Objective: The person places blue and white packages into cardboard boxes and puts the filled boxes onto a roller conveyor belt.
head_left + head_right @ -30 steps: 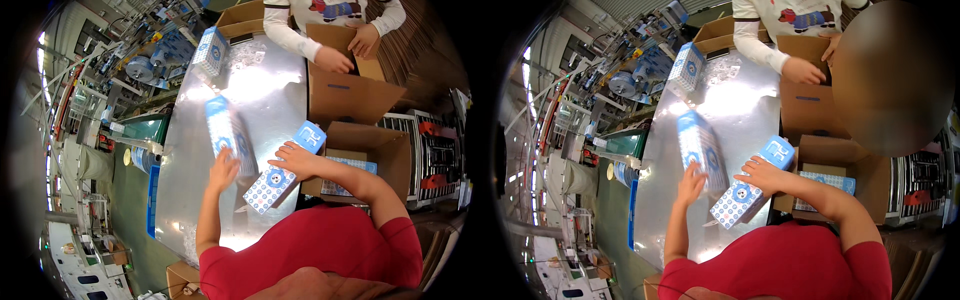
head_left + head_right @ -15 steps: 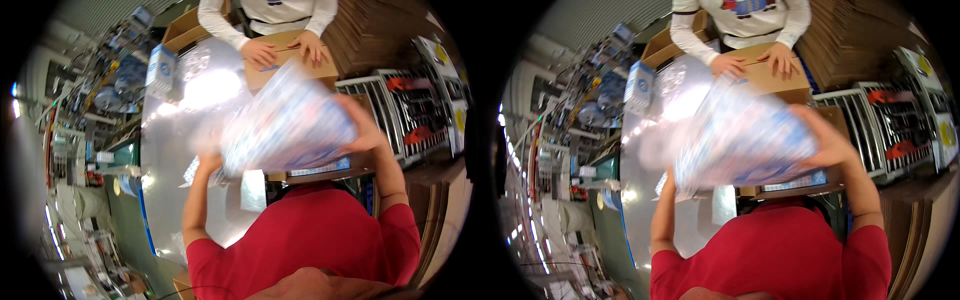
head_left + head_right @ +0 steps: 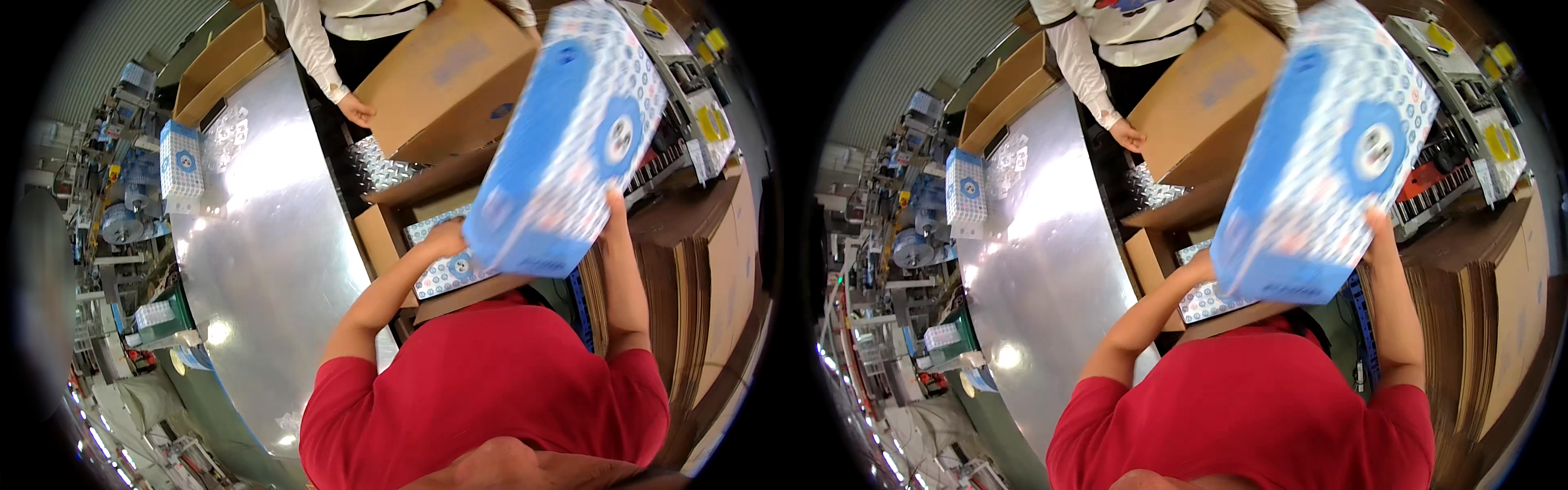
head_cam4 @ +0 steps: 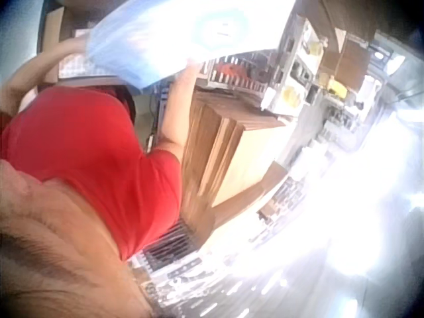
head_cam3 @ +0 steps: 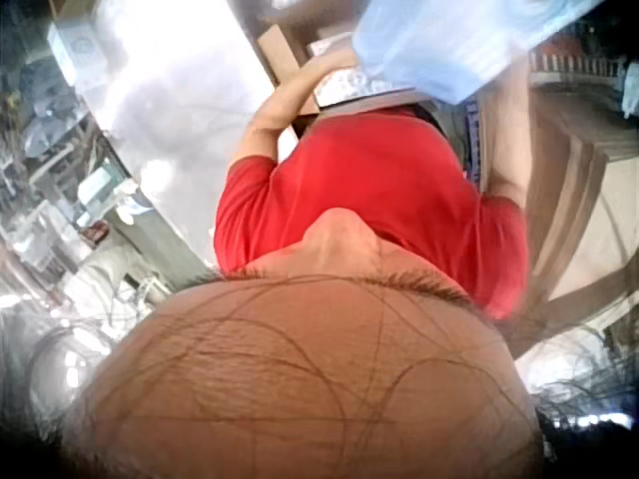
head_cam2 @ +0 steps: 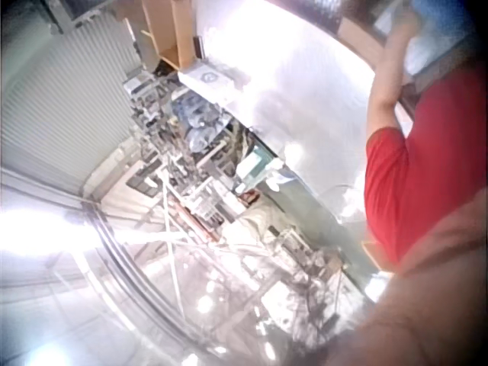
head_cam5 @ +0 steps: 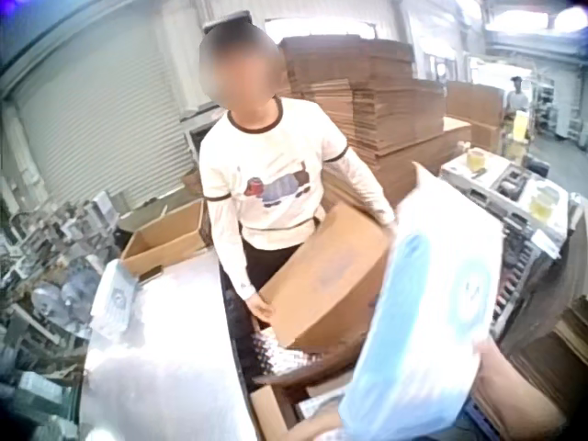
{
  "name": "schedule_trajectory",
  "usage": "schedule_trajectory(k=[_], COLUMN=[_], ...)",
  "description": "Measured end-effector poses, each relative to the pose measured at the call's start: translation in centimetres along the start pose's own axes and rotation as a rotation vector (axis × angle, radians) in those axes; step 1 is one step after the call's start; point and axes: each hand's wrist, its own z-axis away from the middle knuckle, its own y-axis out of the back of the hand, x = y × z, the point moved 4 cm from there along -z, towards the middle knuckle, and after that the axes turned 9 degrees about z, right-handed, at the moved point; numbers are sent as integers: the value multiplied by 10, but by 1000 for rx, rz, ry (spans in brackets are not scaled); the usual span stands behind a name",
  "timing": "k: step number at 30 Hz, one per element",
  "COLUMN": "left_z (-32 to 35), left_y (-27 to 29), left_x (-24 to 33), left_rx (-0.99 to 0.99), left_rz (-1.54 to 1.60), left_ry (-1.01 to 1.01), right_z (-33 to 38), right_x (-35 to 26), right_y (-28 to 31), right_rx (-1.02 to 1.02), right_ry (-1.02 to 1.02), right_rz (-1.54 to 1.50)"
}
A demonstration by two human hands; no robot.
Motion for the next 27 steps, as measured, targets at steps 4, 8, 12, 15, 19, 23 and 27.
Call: schedule_trajectory(k=[4,8,12,15,19,23,27], left_z=[-34,-31,-8,92,201,366,487], left_y=[-24,-25,-41,-31,-94,-288,-377], left_x=[-71,-85,-54,-13,-55,-125,-175], left_rx=[21,298,-12,625,1352,2110,1805], left_rz=[-123,18,312,427,297,415,112], left_ry=[279,83,54,-156,90,939,1691], right_z=[12,-52,-137,-162,-184,-163,-177], right_x=[-39,90,245,294,327,304,270], right_y=[-154,-178,-144,-134,-134,-170,-172], right_rx=[-489,-693,-856,-944,-1039,-1281,-1457], right_ry=[634,1021,572,426,428,207,285], right_rz=[1319,2155,2181,2301,2642,2605,2247])
